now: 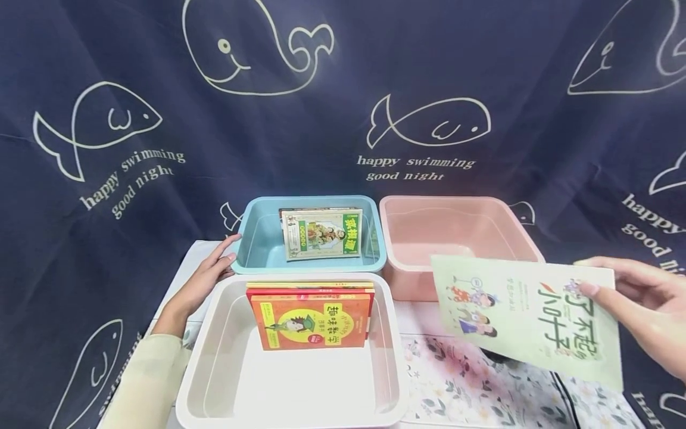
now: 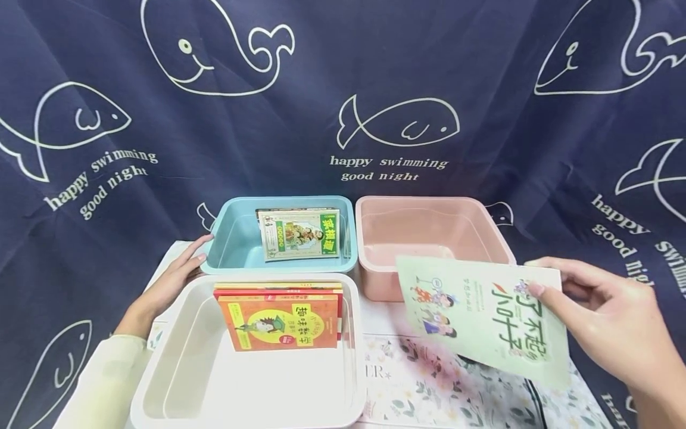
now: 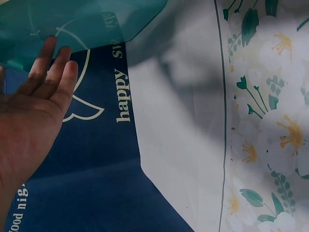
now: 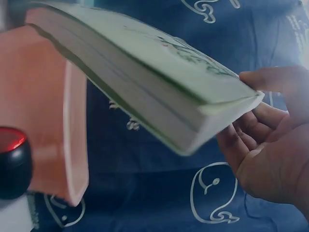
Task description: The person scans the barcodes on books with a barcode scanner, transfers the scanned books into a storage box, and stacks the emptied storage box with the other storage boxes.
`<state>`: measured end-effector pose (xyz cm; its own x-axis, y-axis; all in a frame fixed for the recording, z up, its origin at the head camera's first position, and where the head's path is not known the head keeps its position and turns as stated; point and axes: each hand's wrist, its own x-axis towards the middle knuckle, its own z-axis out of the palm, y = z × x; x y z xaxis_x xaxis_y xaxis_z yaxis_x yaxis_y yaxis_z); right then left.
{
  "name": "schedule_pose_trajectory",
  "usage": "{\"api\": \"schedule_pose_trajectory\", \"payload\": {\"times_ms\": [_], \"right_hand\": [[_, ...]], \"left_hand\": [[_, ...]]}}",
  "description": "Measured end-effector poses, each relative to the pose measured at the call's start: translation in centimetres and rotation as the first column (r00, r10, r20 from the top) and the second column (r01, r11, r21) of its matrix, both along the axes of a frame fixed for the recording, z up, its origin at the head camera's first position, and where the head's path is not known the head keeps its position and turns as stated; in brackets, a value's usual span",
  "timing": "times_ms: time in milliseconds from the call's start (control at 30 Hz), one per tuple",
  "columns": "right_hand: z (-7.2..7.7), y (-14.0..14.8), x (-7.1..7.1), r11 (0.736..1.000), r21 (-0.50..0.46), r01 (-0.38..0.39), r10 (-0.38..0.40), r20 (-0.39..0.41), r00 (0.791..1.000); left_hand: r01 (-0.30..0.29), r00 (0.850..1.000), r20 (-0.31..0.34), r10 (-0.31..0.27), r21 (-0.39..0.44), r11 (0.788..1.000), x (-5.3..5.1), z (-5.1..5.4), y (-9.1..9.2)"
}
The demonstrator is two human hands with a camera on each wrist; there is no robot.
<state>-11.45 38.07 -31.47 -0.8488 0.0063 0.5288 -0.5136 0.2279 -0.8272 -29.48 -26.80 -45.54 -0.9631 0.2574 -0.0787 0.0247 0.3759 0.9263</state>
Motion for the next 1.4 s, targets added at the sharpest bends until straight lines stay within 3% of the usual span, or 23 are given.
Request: {"api": "schedule_pose_trajectory", "payload": {"times_ms": [100,233,367,500,633,867,933,1000,1100,1200,1267,1400], "right_hand": [[-0.6,0.1,0.8,0.973,0.189,0.131,-0.155,0.121,0.98],[-1.4,0.0,1.8,0.875,0.43,0.222,-0.357,0.264,0.896],[-2.2,0.3,2.4,0.833,0.508,0.219,-0.444,0.377,0.813],[-2.5,0.7,2.6,0.796,0.561,0.229,-0.492,0.377,0.785],[-2.7,1.0,2.5,0.769,0.596,0.233,-0.507,0.345,0.79],[-2.3,0.9,2.4,0.758,0.617,0.211,-0.5,0.342,0.796],[-2.1,0.8,2.4,0.772,0.594,0.228,-0.49,0.326,0.808],[-1.9,0.9,2.3,0.806,0.541,0.241,-0.452,0.3,0.84],[-1.1,1.3,1.6,0.891,0.4,0.215,-0.324,0.227,0.918],[0.2,1.5,0.5,0.934,0.318,0.164,-0.211,0.117,0.971],[1.3,1.2,-0.3,0.956,0.272,0.115,-0.141,0.079,0.987],[3.9,-0.8,-1.8,0.933,0.343,0.107,-0.136,0.06,0.989]], "left_hand": [[-0.016,1.0,0.001,0.016,-0.006,1.0,0.3,0.2,-0.1],[-0.019,1.0,-0.004,0.019,-0.006,1.0,0.5,0.3,-0.2],[-0.015,1.0,-0.002,0.015,0.001,1.0,0.3,0.4,-0.2],[-0.02,1.0,0.006,0.02,0.018,1.0,0.2,0.4,-0.3],[-0.02,1.0,0.007,0.019,0.033,0.999,0.2,0.2,-0.3],[-0.03,0.999,0.021,0.029,0.056,0.998,0.3,0.0,-0.3],[-0.028,0.999,0.025,0.027,0.059,0.998,0.4,0.0,-0.3],[-0.021,0.999,0.026,0.02,0.056,0.998,0.4,0.0,-0.2],[-0.016,0.999,0.032,0.014,0.063,0.998,0.3,0.1,-0.1],[-0.014,0.999,0.04,0.011,0.072,0.997,0.2,0.1,0.1],[-0.013,0.999,0.046,0.01,0.077,0.997,0.1,0.1,0.2],[-0.012,0.999,0.053,0.008,0.078,0.997,0.1,0.0,0.5]]}}
